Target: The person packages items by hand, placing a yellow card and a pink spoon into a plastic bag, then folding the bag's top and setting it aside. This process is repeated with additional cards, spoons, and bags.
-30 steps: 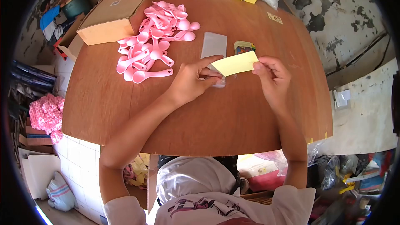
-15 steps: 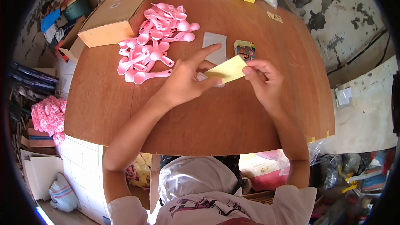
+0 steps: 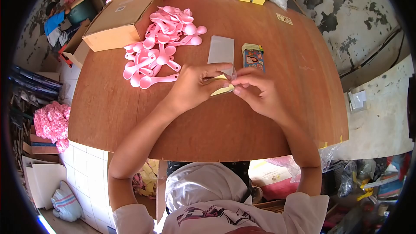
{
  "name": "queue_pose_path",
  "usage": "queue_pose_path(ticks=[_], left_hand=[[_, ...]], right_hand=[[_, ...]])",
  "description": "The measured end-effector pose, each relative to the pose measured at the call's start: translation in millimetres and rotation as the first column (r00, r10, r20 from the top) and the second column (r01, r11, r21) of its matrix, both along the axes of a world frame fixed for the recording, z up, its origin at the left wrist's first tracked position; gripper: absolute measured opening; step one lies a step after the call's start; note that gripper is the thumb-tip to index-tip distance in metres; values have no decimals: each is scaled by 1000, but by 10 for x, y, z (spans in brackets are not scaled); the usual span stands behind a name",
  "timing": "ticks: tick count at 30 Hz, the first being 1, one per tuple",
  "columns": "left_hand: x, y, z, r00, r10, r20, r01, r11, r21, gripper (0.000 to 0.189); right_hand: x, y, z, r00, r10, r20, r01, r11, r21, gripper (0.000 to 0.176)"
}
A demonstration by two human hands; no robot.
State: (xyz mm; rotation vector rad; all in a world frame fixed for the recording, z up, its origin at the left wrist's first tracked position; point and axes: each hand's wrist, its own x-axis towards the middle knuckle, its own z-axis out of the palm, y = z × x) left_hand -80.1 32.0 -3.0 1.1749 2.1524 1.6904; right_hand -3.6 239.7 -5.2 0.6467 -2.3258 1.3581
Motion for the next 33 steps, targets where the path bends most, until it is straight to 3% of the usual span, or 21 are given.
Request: queue_pose_path(ticks=[2,7,10,17,20,27,33], left_hand=[[-11,23,-35,998,-9,-64,12,999,42,36],[-29,68,-24,997,-29,-69,32,999,42,17],[-43,113,38,997,-75,6,74,991,112,17],[-40,145,173,946,-131,295,124,991,43,24],[-34,172,179,933,-116,339,110,993,37,25],[58,246,207,952,-51,301,56,998,-9,25],[-7,247,100,961,-120,248,113,993,45,24]], right_hand=[[5,4,-2,1000,28,9,-29,997,75,17],[10,13,-10,994,73,87,-75,997,16,19],[36,15,-13,990,66,127,-63,998,-31,19],[71,74,-47,978,5,207,18,994,-108,16],[70,111,-45,965,41,258,0,988,-154,16],[80,118,-10,911,133,390,-114,991,-72,18],[146,34,116,878,138,458,-137,990,-36,16]])
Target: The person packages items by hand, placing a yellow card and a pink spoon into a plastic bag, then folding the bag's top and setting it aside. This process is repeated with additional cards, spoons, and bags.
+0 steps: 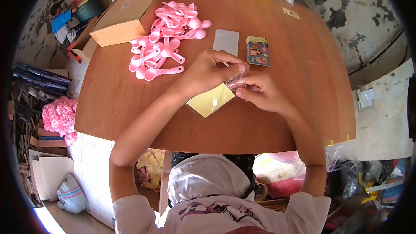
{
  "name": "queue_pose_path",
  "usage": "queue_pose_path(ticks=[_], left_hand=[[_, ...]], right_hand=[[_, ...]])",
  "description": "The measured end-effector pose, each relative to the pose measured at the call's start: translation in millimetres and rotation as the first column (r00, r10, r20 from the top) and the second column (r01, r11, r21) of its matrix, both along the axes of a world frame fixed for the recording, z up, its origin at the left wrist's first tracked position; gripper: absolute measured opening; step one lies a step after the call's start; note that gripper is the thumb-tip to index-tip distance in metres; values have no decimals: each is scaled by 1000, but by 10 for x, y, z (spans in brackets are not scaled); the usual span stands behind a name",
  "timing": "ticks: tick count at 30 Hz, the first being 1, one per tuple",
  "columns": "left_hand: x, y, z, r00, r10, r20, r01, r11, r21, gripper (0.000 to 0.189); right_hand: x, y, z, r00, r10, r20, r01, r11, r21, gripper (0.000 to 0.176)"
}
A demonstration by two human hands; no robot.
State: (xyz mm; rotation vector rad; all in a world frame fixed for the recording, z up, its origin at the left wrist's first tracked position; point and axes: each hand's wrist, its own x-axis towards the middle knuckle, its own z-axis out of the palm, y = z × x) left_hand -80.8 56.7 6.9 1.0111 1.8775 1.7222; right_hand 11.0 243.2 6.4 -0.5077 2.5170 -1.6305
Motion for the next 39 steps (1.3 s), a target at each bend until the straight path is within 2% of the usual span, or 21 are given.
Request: queue_pose_path(ticks=[3,5,6,8,9,10,12,14,16,18,20,21,23,27,30,32,33,34,36,38,39], left_hand=[[29,-67,-44,999,-21,50,24,998,-56,31],[67,-144,-131,979,-96,-181,97,995,-4,43],[77,-197,-149,979,-90,-182,91,996,-3,43],[100,-308,-177,982,-177,-62,161,966,-203,55],[121,-347,-220,983,-172,-59,157,967,-202,55],[133,-379,-285,978,-197,-63,183,967,-178,54],[135,-434,-358,968,-241,-74,231,964,-129,51],[119,-477,-375,962,-255,-97,244,963,-116,50],[84,-508,-326,926,-374,55,377,925,-49,49],[82,-529,-292,906,-414,90,420,906,-58,48],[90,-545,-297,883,-452,127,462,884,-66,47],[96,-550,-321,876,-460,144,473,877,-77,47],[118,-538,-379,882,-454,126,463,885,-47,48],[113,-559,-424,895,-441,71,444,896,-29,46],[113,-538,-443,883,-466,44,468,882,-54,45],[121,-540,-418,886,-456,81,460,887,-34,45],[124,-547,-394,885,-460,77,463,886,-28,45],[126,-563,-365,889,-450,79,455,888,-64,45],[151,-562,-356,896,-437,80,443,892,-91,44],[165,-541,-365,922,-378,89,381,924,-23,43],[161,-538,-362,920,-381,90,384,923,-21,43]], right_hand=[[-21,-16,-94,1000,24,-4,-24,999,-25,16],[-37,0,-95,999,33,1,-33,999,33,17],[-38,22,-57,999,39,0,-39,999,35,17],[-34,61,45,999,41,5,-41,985,170,16],[-86,69,-57,991,67,-115,-69,997,-20,15],[-127,91,-78,991,72,-113,-75,997,-17,15],[-234,78,-39,995,-84,59,96,970,-222,14],[-454,8,-12,985,-162,64,170,974,-150,14],[-748,-112,-80,962,-120,-244,126,992,8,14],[-1002,-322,-86,954,-55,-293,74,996,57,18],[-1164,-599,-37,882,240,-404,-74,920,384,22],[-1240,-732,-48,882,243,-404,-78,920,383,22],[-1360,-953,-100,860,331,-387,-59,819,570,26],[-1451,-1108,-213,882,348,-317,-90,786,612,27],[-1344,-1050,-218,823,407,-395,-45,741,670,20],[-1198,-974,-228,754,353,-554,130,746,653,13],[-1130,-883,-225,729,300,-615,149,807,571,8],[-1067,-766,-210,730,304,-612,150,803,577,8],[-937,-494,-169,753,71,-655,252,887,386,7],[-745,-199,-77,751,-92,-654,323,915,242,11],[-631,-73,-59,788,-225,-573,332,939,88,12]])
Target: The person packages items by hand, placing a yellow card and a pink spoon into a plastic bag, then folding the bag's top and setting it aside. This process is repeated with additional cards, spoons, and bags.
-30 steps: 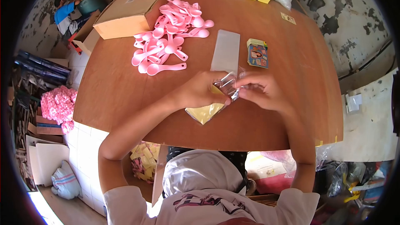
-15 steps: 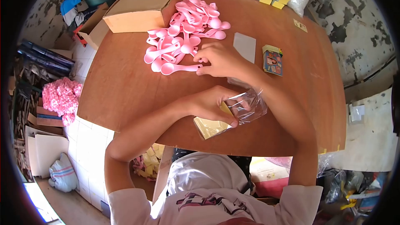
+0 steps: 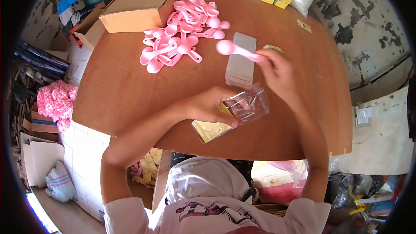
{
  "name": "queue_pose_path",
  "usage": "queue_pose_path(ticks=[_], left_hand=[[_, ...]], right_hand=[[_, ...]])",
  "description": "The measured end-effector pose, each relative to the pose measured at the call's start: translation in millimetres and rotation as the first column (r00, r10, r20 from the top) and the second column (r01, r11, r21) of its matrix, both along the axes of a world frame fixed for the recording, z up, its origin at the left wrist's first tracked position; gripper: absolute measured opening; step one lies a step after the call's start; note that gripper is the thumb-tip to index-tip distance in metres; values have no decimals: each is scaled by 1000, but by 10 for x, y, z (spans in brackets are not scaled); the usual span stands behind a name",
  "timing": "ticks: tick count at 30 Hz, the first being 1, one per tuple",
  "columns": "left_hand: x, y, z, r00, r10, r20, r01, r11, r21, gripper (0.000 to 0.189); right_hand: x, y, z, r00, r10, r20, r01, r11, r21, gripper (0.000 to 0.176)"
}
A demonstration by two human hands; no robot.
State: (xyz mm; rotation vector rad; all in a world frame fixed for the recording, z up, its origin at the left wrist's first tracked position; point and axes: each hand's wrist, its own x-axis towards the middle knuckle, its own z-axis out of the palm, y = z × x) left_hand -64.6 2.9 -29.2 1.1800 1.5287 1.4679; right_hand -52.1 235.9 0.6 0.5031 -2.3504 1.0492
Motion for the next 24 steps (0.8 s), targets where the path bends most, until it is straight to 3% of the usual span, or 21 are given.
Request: queue_pose_path(ticks=[1,2,4,5,7,11,14,20,22,24], left_hand=[[-6,-1,8,999,23,-37,-24,1000,-20,44],[-15,5,5,996,46,-73,-49,998,-37,44],[-39,14,-47,991,93,-91,-98,994,-43,44],[-48,21,-43,984,139,-112,-146,987,-60,44],[-66,18,-3,983,161,-86,-169,982,-88,43],[-89,39,-41,965,211,-154,-231,965,-124,44],[-71,65,-32,973,213,-93,-223,968,-113,51],[-59,52,-42,977,189,-94,-199,974,-112,57],[-56,73,-109,952,193,-236,-197,980,6,58],[-45,85,-123,963,198,-184,-204,979,-19,60]], right_hand=[[109,114,23,998,-15,66,27,982,-185,15],[219,212,83,998,-18,67,30,984,-178,15],[402,384,219,981,-116,158,179,860,-478,18],[457,469,233,980,-120,158,183,861,-475,18],[531,585,226,981,122,152,44,622,-781,18],[604,559,246,958,158,239,53,724,-688,19],[635,517,267,900,96,424,83,919,-385,16],[615,348,185,814,200,545,16,931,-365,14],[601,249,140,810,213,547,-1,933,-361,14],[597,134,127,809,202,552,5,937,-350,17]])
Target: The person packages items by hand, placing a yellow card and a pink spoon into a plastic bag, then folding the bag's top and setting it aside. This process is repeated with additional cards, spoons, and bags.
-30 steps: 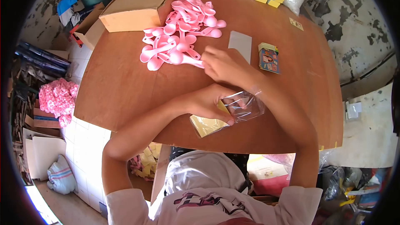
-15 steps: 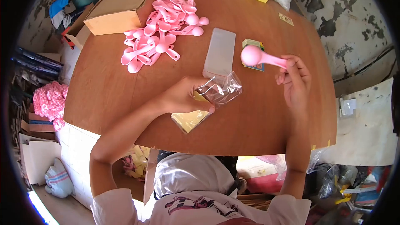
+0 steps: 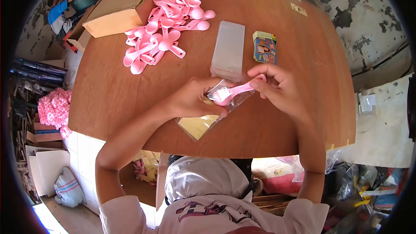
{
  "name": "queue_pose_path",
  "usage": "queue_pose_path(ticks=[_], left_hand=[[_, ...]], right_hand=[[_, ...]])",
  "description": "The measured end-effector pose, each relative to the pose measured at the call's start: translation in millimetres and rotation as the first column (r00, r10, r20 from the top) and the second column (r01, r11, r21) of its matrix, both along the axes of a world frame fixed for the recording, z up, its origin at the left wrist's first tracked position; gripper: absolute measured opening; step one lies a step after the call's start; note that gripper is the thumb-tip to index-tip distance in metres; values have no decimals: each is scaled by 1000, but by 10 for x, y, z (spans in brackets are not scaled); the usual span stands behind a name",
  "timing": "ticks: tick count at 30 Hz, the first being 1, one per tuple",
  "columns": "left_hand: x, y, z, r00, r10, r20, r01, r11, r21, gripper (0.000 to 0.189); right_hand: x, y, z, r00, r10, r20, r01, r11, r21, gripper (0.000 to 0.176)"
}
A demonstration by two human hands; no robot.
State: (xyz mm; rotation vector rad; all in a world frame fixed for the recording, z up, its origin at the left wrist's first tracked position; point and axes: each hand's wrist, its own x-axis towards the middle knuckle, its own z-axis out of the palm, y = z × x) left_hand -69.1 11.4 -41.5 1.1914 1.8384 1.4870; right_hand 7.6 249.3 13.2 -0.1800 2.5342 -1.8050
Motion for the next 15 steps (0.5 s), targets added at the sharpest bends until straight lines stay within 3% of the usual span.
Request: queue_pose_path(ticks=[3,5,8,10,12,15], left_hand=[[28,-7,32,995,23,92,-18,999,-51,61],[43,-22,36,991,37,130,-25,996,-91,61],[33,-28,4,998,32,51,-32,999,-5,61],[34,-50,-10,990,3,138,-2,1000,-8,43],[-30,-71,-54,989,13,145,-16,1000,15,38],[-24,-63,-22,997,35,66,-35,999,-2,48]], right_hand=[[-19,-163,-109,984,-147,-99,134,984,-120,21],[-33,-237,-116,974,-173,-143,164,984,-77,22],[-61,-280,-80,955,-197,-221,200,980,-11,25],[-75,-317,-54,947,-199,-253,207,978,5,26],[-92,-367,-23,920,-184,-347,215,975,53,27],[-95,-446,13,892,-236,-384,239,970,-41,24]])
